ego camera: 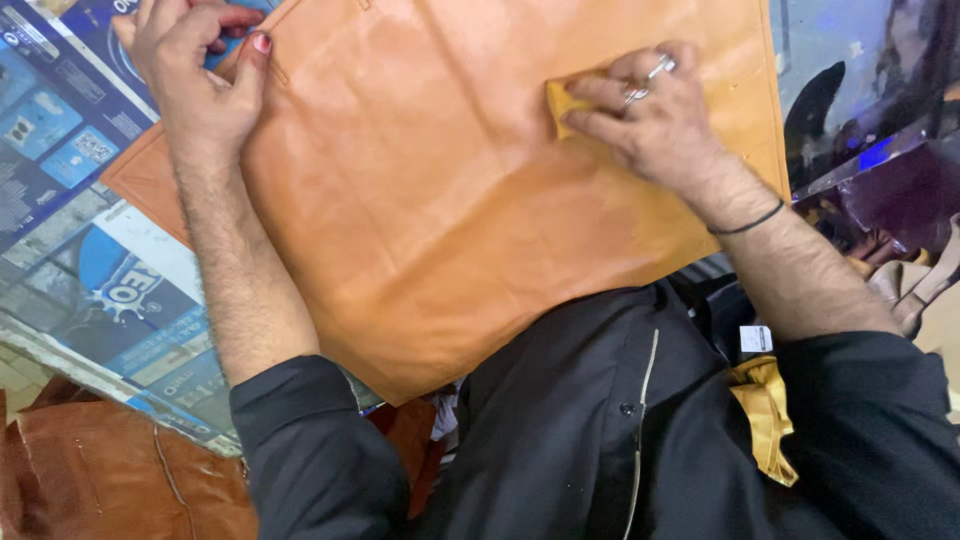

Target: The person wipes a large tan leather sheet on a workbench using a yellow sponge, repeatedly rubbing the surface in circular and back-and-forth motions. The person occasionally repositions the sheet and continues wiping different areas.

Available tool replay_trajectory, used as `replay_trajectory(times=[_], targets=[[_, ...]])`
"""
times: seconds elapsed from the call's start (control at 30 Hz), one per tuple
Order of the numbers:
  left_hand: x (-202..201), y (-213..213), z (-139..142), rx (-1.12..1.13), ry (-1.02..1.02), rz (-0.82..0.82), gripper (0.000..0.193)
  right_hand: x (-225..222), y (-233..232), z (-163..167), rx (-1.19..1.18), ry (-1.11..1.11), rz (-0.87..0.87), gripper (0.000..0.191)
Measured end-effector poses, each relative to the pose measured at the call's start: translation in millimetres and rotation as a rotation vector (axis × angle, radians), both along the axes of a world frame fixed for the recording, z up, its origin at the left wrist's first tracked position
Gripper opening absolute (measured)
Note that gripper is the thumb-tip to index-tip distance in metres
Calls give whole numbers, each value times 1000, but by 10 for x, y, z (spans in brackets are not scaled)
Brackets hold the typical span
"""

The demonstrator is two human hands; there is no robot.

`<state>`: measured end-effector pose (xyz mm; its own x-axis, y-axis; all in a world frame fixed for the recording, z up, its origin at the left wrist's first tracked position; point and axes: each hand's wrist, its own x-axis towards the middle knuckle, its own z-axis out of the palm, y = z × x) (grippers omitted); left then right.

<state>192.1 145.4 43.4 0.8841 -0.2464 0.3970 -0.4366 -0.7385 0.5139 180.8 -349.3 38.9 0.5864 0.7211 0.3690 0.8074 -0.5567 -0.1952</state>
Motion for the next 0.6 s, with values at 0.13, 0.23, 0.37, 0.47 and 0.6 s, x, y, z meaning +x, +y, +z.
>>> replay_trajectory(times=[0.13,0.23,0.37,0.47,0.6], targets=[[-16,19,-13,60,-12,39,15,110,58,10,-66,102,-471,26],[7,4,-5,42,-7,21,19,61,287,43,61,4,-291,29],[24,-45,35,43,-50,-3,16,117,464,13,36,-99,25,19],[6,-74,68,42,-65,-15,16,161,496,-155,-21,43,-253,16],[29,-87,95,15,-23,8,14,352,513,-199,54,-64,-11,13]])
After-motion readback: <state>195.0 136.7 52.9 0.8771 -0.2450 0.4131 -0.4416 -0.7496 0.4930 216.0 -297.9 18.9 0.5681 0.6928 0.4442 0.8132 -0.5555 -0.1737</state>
